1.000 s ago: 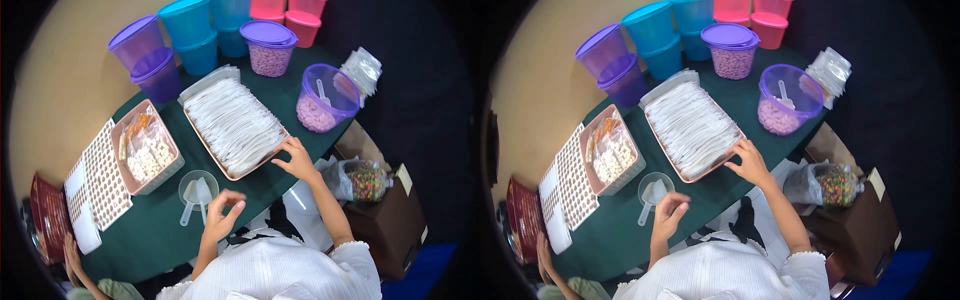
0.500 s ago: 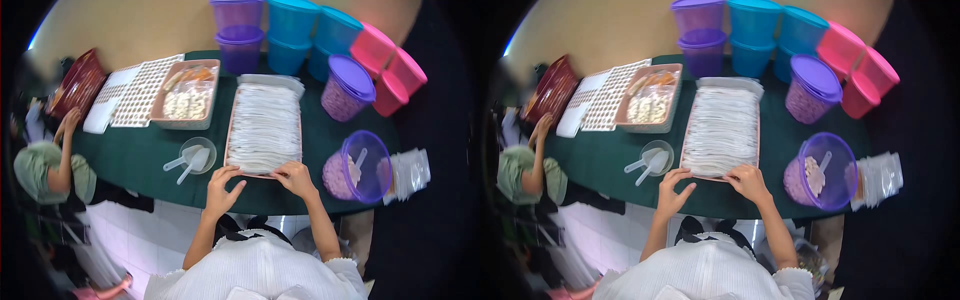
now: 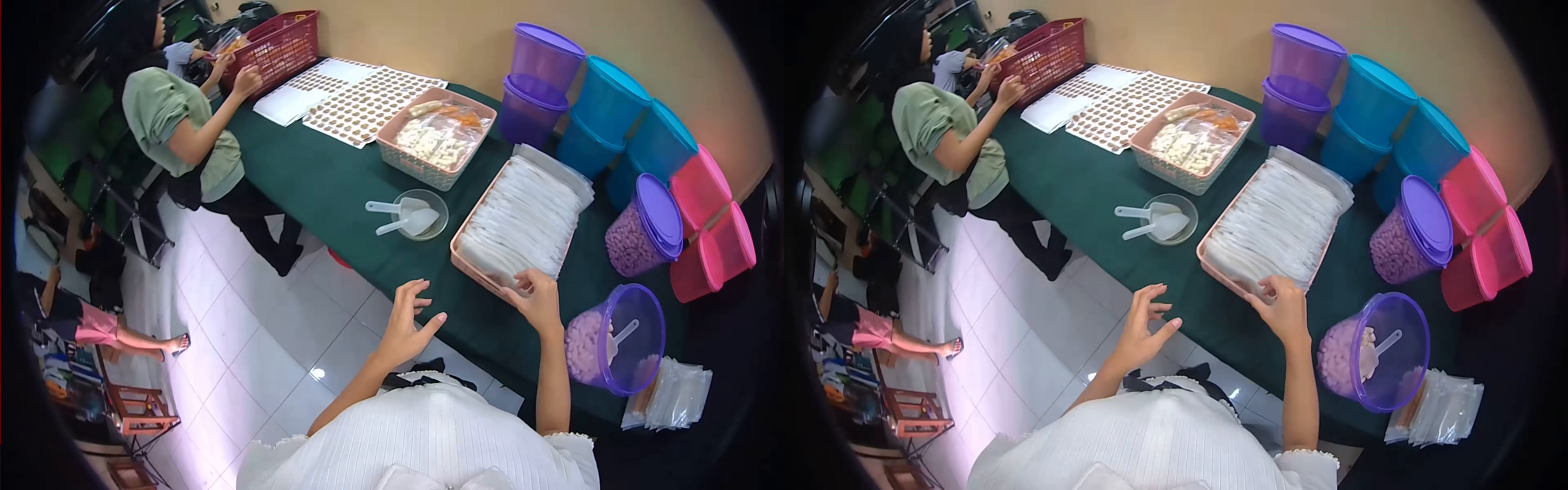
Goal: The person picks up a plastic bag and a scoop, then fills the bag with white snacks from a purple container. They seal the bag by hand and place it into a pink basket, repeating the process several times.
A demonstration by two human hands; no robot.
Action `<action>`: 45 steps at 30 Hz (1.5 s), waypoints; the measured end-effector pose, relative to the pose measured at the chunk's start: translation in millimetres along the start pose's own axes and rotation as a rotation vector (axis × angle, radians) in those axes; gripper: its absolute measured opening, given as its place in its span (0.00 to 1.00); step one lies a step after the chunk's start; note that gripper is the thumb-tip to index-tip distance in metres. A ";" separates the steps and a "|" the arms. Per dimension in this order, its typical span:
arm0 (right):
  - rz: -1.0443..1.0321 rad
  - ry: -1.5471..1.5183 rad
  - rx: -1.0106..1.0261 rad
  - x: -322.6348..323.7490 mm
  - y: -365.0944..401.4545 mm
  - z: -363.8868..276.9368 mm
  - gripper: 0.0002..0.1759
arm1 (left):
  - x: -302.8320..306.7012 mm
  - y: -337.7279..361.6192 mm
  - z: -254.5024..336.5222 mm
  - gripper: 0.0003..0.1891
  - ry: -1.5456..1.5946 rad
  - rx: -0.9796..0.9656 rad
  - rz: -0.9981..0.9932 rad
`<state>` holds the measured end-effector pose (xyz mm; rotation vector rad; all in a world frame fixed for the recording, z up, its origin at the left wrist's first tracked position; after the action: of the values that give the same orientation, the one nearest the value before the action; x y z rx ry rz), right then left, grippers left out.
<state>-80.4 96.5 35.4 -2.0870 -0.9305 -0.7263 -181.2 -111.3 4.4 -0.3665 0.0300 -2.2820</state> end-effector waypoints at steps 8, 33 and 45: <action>0.057 -0.014 -0.006 -16.7 7.1 6.8 0.08 | 8.7 53.0 0.0 0.27 -0.009 0.021 0.078; 0.345 -0.757 -0.356 117.1 183.3 -22.0 0.10 | -153.8 129.3 71.0 0.12 0.525 0.079 -0.592; 0.174 -1.075 -0.227 146.4 213.0 21.2 0.09 | -233.3 112.9 102.6 0.12 0.688 0.048 -0.157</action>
<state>177.1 68.1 46.6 -2.7287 -1.1957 0.5000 76.1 -6.9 28.1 0.4677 0.3026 -2.4523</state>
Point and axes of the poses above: each hand's wrist, its own y-axis away from the middle knuckle, its own x-axis out of the back of the hand, z = x × y, the point moved 6 cm from there along -y, towards the middle knuckle
